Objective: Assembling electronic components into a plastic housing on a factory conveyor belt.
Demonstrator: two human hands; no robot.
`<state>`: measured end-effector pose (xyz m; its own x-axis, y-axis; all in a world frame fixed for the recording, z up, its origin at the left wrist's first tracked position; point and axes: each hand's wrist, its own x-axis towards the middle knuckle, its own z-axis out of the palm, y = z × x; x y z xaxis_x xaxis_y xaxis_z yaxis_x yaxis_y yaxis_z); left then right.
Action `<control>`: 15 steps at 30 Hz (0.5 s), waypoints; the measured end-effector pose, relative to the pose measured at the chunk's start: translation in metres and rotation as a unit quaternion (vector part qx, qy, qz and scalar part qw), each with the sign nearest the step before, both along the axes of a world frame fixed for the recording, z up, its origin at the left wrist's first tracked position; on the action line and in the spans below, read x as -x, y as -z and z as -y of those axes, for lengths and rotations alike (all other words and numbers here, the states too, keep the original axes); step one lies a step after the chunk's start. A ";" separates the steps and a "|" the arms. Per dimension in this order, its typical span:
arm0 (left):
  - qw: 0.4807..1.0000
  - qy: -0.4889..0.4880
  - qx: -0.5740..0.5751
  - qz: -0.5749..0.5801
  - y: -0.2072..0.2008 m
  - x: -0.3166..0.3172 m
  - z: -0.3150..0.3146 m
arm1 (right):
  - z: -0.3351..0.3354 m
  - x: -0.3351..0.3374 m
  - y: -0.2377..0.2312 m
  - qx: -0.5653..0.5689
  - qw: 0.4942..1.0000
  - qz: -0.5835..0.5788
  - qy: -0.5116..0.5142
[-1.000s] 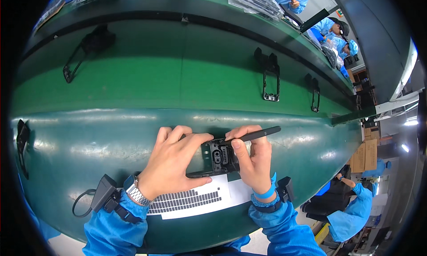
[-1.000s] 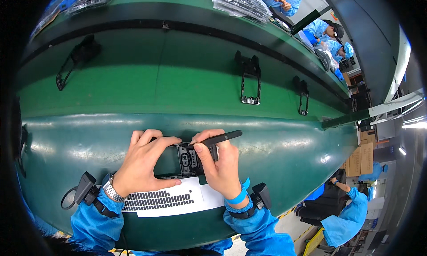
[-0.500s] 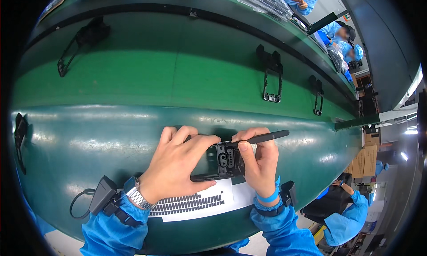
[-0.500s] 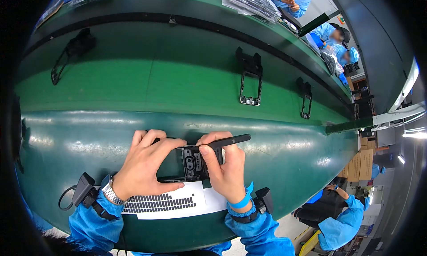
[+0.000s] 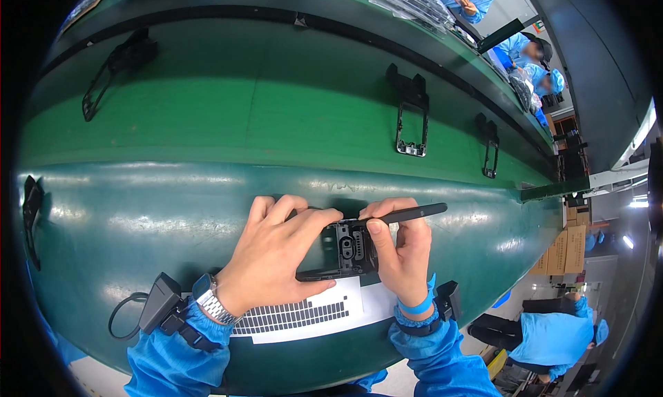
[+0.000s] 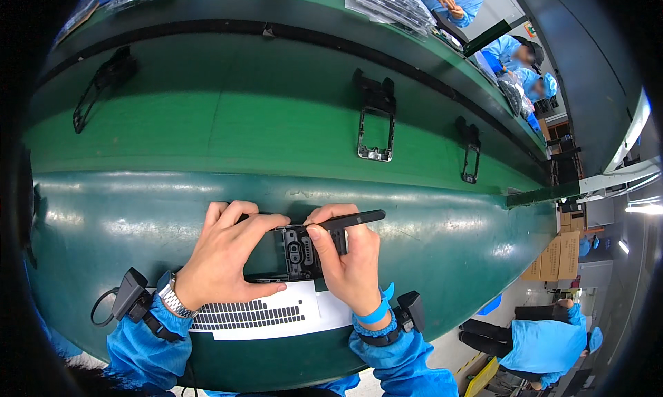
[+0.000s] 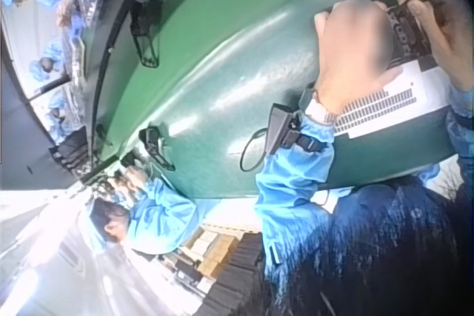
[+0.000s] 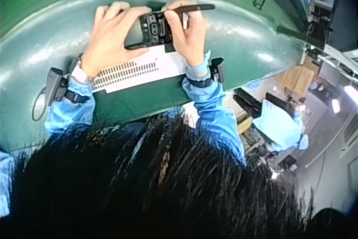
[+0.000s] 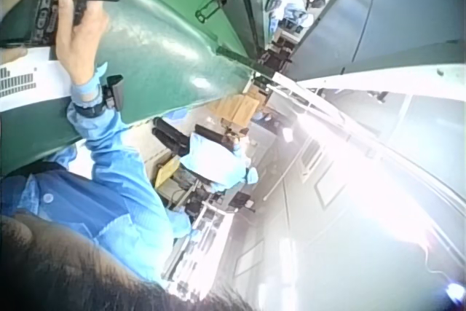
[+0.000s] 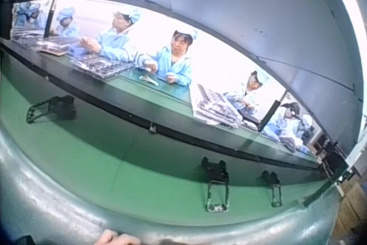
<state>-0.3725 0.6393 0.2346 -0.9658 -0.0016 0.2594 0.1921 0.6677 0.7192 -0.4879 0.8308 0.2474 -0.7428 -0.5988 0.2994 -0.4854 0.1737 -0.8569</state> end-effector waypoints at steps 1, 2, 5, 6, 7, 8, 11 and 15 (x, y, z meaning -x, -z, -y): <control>1.000 0.000 0.001 -0.001 0.000 0.000 0.000 | 0.000 0.000 0.000 0.000 1.000 0.000 0.000; 1.000 0.000 0.001 -0.002 -0.001 0.001 0.000 | 0.000 0.000 0.000 0.003 1.000 0.002 0.000; 1.000 -0.001 0.000 -0.002 -0.001 0.001 0.000 | 0.000 0.001 0.000 0.005 1.000 0.003 -0.001; 1.000 -0.001 0.000 -0.003 -0.001 0.001 0.000 | 0.000 0.001 0.000 0.005 1.000 0.001 -0.002; 1.000 0.000 -0.001 -0.001 -0.002 0.001 0.000 | 0.000 0.001 0.000 0.005 1.000 0.001 -0.002; 1.000 0.000 -0.001 0.001 -0.002 0.001 0.000 | 0.000 0.001 -0.001 0.009 1.000 0.005 -0.001; 1.000 -0.001 -0.002 0.002 -0.002 0.001 0.000 | 0.000 0.001 -0.001 0.016 1.000 0.012 -0.001; 1.000 0.000 -0.006 0.002 -0.002 0.001 0.001 | 0.000 0.001 0.000 0.022 1.000 0.019 -0.004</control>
<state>-0.3732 0.6387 0.2363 -0.9667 -0.0053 0.2557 0.1888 0.6597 0.7274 -0.4889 0.8309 0.2470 -0.7501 -0.5908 0.2972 -0.4531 0.1318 -0.8816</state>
